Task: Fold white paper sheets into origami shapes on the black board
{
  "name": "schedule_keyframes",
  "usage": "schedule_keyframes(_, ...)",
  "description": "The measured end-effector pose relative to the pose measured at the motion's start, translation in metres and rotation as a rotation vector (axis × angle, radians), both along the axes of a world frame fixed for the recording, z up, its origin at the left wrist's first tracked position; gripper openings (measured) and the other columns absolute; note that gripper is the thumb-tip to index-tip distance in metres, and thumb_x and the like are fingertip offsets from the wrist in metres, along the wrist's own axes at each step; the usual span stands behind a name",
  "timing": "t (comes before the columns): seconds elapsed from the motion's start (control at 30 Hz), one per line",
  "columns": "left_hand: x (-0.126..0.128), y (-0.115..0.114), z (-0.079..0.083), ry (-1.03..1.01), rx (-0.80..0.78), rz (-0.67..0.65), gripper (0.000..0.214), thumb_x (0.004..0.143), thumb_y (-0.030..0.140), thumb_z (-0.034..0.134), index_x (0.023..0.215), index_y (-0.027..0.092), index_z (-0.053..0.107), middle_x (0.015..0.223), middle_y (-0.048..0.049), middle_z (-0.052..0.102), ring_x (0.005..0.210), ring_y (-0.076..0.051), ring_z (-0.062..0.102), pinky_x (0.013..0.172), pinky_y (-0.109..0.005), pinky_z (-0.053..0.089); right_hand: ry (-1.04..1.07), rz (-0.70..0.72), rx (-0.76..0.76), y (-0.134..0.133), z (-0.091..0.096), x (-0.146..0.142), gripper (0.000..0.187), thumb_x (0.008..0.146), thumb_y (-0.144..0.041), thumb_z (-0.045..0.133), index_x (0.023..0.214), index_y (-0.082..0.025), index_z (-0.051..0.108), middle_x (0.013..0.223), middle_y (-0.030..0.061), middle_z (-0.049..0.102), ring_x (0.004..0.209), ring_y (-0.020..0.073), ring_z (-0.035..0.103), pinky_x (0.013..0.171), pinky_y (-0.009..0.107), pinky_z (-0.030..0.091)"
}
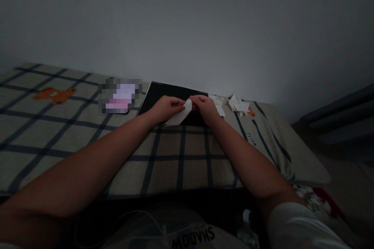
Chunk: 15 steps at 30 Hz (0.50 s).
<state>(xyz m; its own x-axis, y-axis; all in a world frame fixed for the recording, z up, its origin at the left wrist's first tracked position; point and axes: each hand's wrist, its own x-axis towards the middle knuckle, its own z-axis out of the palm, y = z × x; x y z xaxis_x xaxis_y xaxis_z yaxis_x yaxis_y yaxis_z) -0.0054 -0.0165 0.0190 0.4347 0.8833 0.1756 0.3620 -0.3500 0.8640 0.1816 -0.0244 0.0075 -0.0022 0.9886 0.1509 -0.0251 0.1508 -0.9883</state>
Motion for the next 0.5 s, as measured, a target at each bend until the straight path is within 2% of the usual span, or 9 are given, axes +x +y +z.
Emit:
schedule_keyframes(0.17,0.0002,-0.0005,0.0010,-0.035,0.031,0.011,0.028,0.080,0.028,0.067,0.103,0.016,0.077,0.096,-0.0050,0.078,0.084,-0.019,0.069,0.080,-0.029,0.053,-0.019,-0.008,0.050,0.0003,0.0008,0.0008,0.030,0.073,-0.048,0.073,0.078,-0.018,0.070,0.065,-0.0025,0.060,0.060,0.0098,0.051,0.059,0.025,0.042)
schedule_keyframes(0.3,-0.0006,0.0003,0.0006,-0.126,0.074,0.076,0.034,0.083,0.031,0.064,0.112,0.015,0.074,0.107,-0.0081,0.076,0.093,-0.020,0.069,0.087,-0.032,0.053,0.011,0.054,-0.005,0.0017,-0.0017,0.0008,0.034,0.070,-0.046,0.078,0.090,-0.020,0.071,0.073,-0.0015,0.065,0.065,0.0106,0.056,0.060,0.025,0.046)
schedule_keyframes(0.4,-0.0006,0.0018,-0.0010,-0.169,0.080,0.124,0.038,0.084,0.031,0.064,0.117,0.014,0.072,0.110,-0.0100,0.076,0.095,-0.021,0.069,0.088,-0.033,0.053,0.008,0.110,-0.069,0.0029,-0.0050,0.0018,0.034,0.069,-0.047,0.079,0.086,-0.018,0.072,0.074,0.0007,0.067,0.067,0.0113,0.059,0.064,0.027,0.049)
schedule_keyframes(0.5,-0.0004,0.0027,-0.0025,-0.181,0.069,0.119,0.040,0.084,0.030,0.064,0.120,0.012,0.071,0.110,-0.0113,0.075,0.094,-0.020,0.069,0.087,-0.032,0.053,-0.014,0.123,-0.065,0.0035,-0.0068,0.0032,0.032,0.070,-0.048,0.078,0.079,-0.017,0.072,0.071,0.0020,0.068,0.066,0.0119,0.060,0.068,0.028,0.050)
